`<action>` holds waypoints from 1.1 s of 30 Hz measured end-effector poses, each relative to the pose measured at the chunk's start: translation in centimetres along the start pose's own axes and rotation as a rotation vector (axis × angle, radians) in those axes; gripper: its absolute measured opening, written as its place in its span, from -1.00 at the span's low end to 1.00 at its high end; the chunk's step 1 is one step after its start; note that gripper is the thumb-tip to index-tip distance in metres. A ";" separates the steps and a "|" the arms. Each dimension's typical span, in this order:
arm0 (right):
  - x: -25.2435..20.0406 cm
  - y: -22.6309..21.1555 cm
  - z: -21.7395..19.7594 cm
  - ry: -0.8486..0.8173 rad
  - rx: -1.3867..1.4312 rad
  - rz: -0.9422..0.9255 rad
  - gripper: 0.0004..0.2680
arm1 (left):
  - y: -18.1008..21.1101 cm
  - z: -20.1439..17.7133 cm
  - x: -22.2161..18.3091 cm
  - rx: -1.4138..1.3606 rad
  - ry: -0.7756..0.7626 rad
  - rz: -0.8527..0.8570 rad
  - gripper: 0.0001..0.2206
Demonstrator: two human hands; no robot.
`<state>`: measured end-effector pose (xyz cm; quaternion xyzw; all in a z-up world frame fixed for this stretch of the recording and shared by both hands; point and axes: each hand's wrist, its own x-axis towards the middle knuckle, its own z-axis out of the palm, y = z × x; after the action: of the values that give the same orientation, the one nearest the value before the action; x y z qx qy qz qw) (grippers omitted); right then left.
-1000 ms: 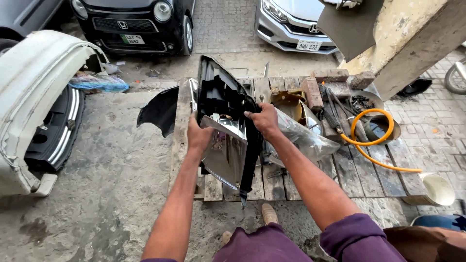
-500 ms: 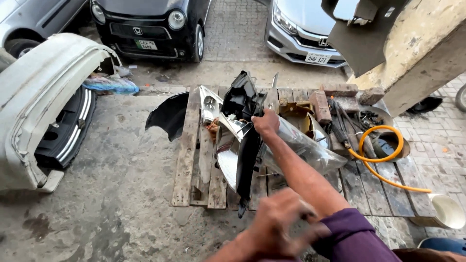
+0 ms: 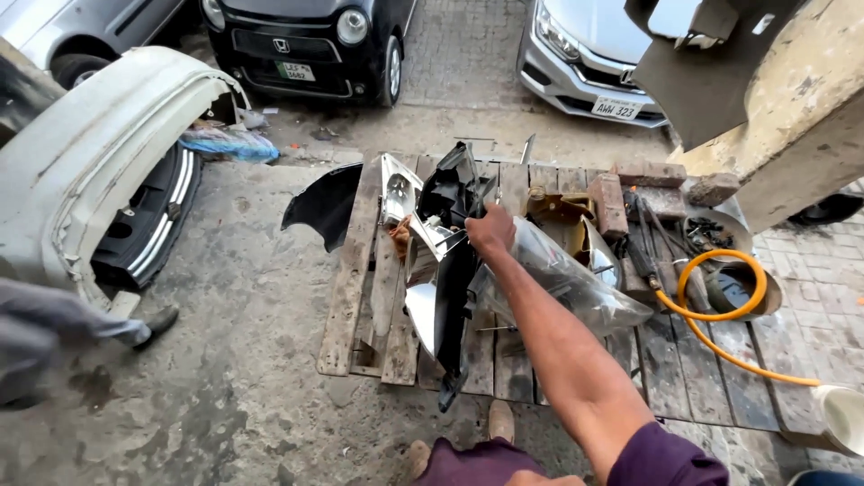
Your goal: Disassembling and adjusting a car headlight assembly on a wooden workbench
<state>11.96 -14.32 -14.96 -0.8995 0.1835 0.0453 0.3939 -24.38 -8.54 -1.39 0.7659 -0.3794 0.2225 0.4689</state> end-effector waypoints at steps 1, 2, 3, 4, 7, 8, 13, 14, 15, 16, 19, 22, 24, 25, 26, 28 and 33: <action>-0.5 -0.3 -0.6 -0.006 0.037 -0.061 -0.73 | -1.8 0.2 0.3 0.018 0.044 -0.097 -0.81; -1.0 -0.6 -1.2 -0.013 0.074 -0.121 -0.76 | -3.5 0.4 0.6 0.035 0.087 -0.194 -0.77; -0.5 0.0 -0.5 -0.016 0.070 -0.119 -0.76 | -6.5 0.4 2.1 0.046 0.132 -0.297 -0.74; -0.1 0.6 0.2 -0.013 0.058 -0.145 -0.77 | -9.3 0.3 3.8 0.057 0.175 -0.401 -0.70; -2.1 0.3 -0.2 0.030 0.069 -0.218 -0.77 | -18.6 -1.2 8.2 0.101 0.309 -0.701 -0.58; -3.1 -0.1 -0.9 0.075 0.090 -0.255 -0.77 | -21.3 -1.5 10.6 0.112 0.352 -0.799 -0.54; -4.3 0.6 -0.7 0.187 0.086 -0.352 -0.80 | -31.1 -3.9 16.1 0.282 0.211 -1.144 -0.30; -3.9 0.9 -0.2 0.246 0.095 -0.444 -0.80 | -32.0 -4.4 17.2 0.331 0.185 -1.205 -0.09; -4.4 0.5 -0.5 0.246 0.096 -0.439 -0.80 | -31.8 -4.7 18.6 0.332 0.179 -1.205 -0.09; -5.0 0.2 -0.8 0.266 0.144 -0.509 -0.81 | -31.6 -5.0 20.1 0.247 0.141 -1.261 -0.02; -7.5 -1.4 -0.8 0.327 0.200 -0.648 -0.81 | -31.2 -5.6 23.1 0.199 0.113 -1.334 0.05; -8.8 -1.8 -0.9 0.367 0.168 -0.777 -0.75 | -31.1 -5.7 23.4 0.198 0.227 -1.292 -0.10; -9.4 -1.8 -1.6 0.372 0.142 -0.839 -0.71 | -29.1 -5.9 23.4 0.173 0.327 -1.223 -0.26; -9.6 -1.7 -2.2 0.236 0.138 -0.882 -0.65 | -27.4 -5.9 23.8 0.066 0.387 -1.211 -0.48; -9.7 -1.6 -2.9 0.098 0.132 -0.923 -0.59 | -25.7 -5.9 24.2 -0.040 0.446 -1.194 -0.69; -8.9 0.0 -5.4 -0.073 0.295 -0.854 -0.74 | -27.1 -7.3 22.6 -0.062 0.442 -1.171 -0.70; -7.8 1.5 -9.6 -0.467 0.467 -0.781 -0.63 | -23.4 -10.0 21.7 -0.109 0.484 -1.089 -0.48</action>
<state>3.56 -19.94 -7.63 -0.7550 -0.2541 0.0522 0.6022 7.54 -1.38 5.47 0.7524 0.1747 0.0986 0.6274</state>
